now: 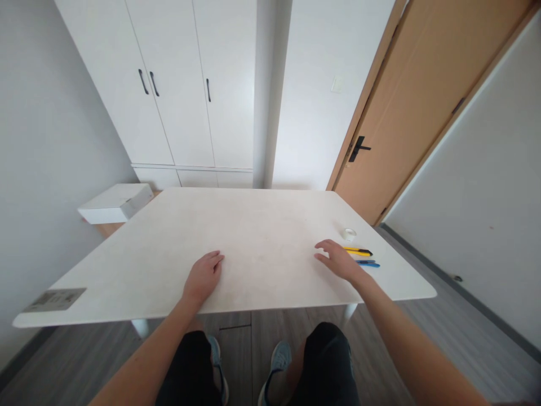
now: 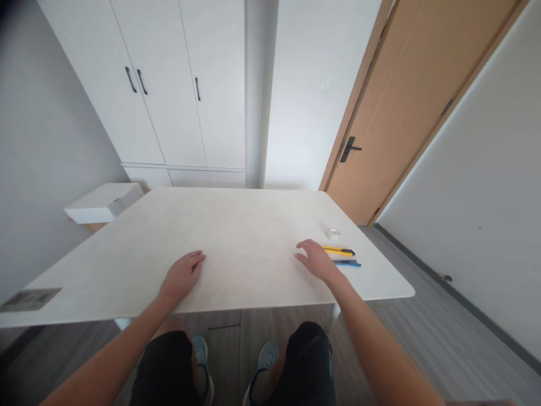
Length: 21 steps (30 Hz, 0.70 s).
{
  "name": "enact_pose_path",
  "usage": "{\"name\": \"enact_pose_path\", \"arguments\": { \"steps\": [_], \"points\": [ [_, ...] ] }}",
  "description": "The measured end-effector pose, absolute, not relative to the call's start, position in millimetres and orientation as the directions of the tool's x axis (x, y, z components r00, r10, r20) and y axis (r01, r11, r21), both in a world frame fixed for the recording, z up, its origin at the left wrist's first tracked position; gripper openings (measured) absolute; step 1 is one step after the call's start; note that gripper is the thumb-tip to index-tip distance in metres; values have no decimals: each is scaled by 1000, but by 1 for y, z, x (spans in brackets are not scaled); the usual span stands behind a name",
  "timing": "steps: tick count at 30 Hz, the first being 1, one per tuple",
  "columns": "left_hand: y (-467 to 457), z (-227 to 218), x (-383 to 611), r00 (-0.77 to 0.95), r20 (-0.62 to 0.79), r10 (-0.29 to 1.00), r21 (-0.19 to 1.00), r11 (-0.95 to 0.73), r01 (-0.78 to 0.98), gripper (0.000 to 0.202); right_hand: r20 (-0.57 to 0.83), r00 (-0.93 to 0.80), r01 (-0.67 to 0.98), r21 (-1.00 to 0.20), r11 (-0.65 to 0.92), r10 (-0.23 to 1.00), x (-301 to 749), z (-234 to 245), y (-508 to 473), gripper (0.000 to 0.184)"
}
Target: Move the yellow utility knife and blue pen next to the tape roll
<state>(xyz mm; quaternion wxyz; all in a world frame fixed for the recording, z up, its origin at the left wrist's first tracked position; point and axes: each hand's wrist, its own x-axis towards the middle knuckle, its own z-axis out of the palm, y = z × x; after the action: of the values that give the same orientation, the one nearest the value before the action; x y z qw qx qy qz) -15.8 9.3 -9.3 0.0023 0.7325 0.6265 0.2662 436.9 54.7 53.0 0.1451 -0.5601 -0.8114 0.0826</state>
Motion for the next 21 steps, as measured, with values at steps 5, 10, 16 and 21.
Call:
{"name": "enact_pose_path", "arguments": {
  "steps": [5, 10, 16, 21],
  "points": [
    [8, -8, -15, 76, 389, 918, 337, -219, 916, 40, 105, -376, 872, -298, 390, 921, 363, 26, 52, 58],
    [7, -9, -15, 75, 390, 918, 337, -218, 916, 40, 94, -323, 928, -163, 335, 942, 352, 5, 43, 70],
    [8, -9, -15, 67, 392, 918, 347, -214, 913, 40, 65, -318, 935, -145, 324, 946, 353, 4, 39, 71],
    [8, -8, -14, 71, 382, 922, 333, -208, 920, 40, 73, -305, 935, -168, 313, 949, 352, 4, 39, 69]
  ]
}}
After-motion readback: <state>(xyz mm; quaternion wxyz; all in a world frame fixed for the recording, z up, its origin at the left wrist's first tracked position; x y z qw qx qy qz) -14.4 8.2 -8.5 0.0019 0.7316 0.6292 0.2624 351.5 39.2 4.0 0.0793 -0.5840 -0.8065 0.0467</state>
